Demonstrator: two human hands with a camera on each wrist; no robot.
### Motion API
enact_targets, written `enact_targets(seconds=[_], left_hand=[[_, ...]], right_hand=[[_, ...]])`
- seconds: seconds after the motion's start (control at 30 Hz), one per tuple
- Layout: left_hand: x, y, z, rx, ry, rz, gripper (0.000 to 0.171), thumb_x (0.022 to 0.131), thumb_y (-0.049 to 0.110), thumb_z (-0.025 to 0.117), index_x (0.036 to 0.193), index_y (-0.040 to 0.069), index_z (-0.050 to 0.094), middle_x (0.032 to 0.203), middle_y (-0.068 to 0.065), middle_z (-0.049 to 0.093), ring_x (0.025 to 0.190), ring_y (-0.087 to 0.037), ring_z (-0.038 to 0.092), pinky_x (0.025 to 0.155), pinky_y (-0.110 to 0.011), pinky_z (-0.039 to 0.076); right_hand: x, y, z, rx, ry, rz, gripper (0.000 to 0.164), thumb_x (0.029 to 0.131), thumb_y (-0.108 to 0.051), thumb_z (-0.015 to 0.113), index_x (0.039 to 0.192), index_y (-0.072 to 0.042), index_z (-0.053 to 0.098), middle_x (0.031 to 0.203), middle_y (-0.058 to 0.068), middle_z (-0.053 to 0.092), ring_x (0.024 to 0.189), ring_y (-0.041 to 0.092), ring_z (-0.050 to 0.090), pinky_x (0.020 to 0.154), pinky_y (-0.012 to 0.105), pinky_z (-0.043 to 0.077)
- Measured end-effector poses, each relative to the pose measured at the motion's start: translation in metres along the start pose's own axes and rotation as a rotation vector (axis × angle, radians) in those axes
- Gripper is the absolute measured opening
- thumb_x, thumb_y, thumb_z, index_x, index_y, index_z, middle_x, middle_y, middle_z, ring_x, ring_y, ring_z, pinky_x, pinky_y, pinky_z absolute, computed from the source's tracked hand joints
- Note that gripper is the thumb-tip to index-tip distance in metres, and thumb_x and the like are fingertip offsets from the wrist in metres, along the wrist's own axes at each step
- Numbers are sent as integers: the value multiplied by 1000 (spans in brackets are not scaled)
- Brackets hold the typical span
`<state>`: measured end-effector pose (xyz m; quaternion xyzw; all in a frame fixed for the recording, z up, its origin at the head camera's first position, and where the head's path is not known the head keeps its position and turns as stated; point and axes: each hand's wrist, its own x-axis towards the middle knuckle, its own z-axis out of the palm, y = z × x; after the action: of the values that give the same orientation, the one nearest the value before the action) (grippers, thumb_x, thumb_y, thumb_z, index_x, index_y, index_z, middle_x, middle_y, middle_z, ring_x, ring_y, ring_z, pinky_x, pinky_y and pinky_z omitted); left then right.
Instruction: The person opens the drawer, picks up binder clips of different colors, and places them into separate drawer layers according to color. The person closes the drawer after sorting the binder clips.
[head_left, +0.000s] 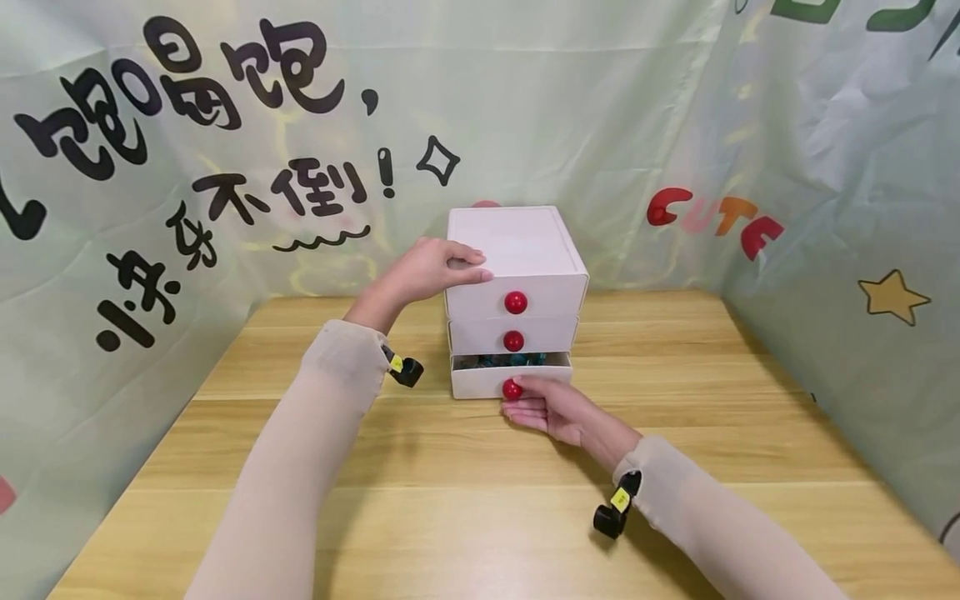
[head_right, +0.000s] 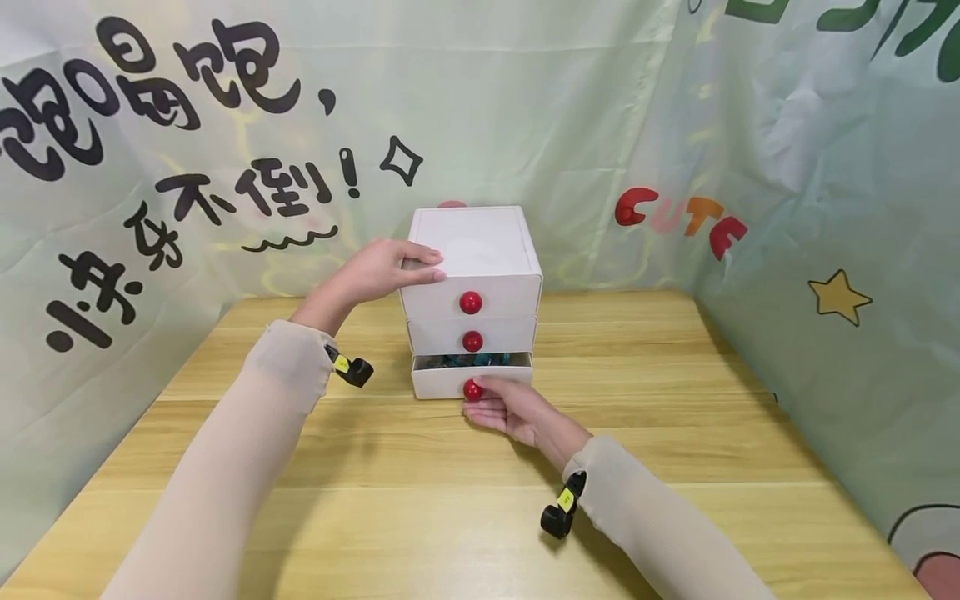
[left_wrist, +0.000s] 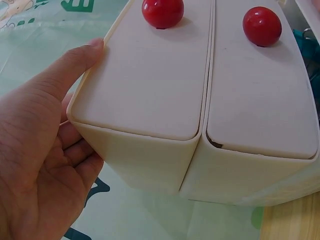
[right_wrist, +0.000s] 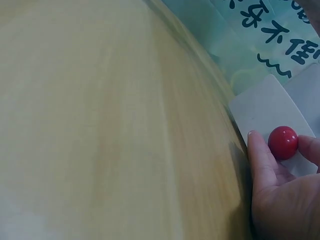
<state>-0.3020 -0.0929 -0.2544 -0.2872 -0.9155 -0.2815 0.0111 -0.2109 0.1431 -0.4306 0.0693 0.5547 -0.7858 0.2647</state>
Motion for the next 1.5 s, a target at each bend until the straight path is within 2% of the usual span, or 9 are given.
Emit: enact_targets(seconds=[0.33,0.47,0.6,0.83,0.93,1.1,1.23,1.37,1.5], left_hand=[[1,2,0,-5,18,10,50,87,52,69,124,19,70,130,4,63,120,-14,55,101,-32,42],[0,2,-1,0,3,13,51,87,53,68,125,19,69,131,4,62,121,-14,55,102,-32,42],[-3,1,-3,-9,-7,7,51,88,51,69,126,17,69,131,2,62,121,-15,56,102,-32,43],[-2,-3,-8,-8,6,29,49,88,48,70,124,15,69,129,-1,64,116,-15,59,99,-32,45],[-2,-4,-9,7,-15,39,51,88,50,69,126,15,68,131,-1,62,119,-15,58,101,-33,44],[1,-4,-11,60,-50,124,50,91,47,67,128,15,66,134,-2,60,123,-16,55,102,-33,42],[0,-5,-15,107,-94,177,44,93,41,66,128,15,66,134,-1,60,124,-15,53,98,-32,43],[-3,-4,-19,141,-126,195,39,96,37,64,128,16,67,134,2,60,126,-15,52,101,-33,41],[-10,-1,-20,161,-115,191,36,97,36,61,127,15,67,133,1,61,123,-17,53,104,-35,40]], right_hand=[[14,-10,0,45,44,-16,32,97,-19,61,121,1,57,109,27,67,98,32,69,88,39,53],[18,-13,0,57,65,-8,31,98,-18,60,121,2,56,110,27,66,99,33,69,88,39,53],[20,-14,3,73,56,17,28,98,-16,61,119,2,58,111,28,66,100,34,68,89,39,53],[24,-18,5,75,34,11,24,97,-15,62,112,3,63,102,24,70,100,34,68,90,40,52],[22,-21,5,-18,37,2,30,98,-19,61,116,5,61,107,26,68,99,32,69,89,39,53],[9,-26,2,-276,65,-44,45,99,-29,59,124,8,54,114,28,65,94,29,70,86,38,55],[-7,-28,-6,-447,67,-81,51,101,-30,55,128,13,50,117,29,63,99,32,67,89,37,54],[-23,-28,-17,-600,81,-150,53,102,-28,54,128,18,50,117,30,63,104,34,65,90,38,53],[-40,-31,-31,-819,134,-235,54,100,-34,57,125,14,56,110,24,67,100,32,66,87,38,54]])
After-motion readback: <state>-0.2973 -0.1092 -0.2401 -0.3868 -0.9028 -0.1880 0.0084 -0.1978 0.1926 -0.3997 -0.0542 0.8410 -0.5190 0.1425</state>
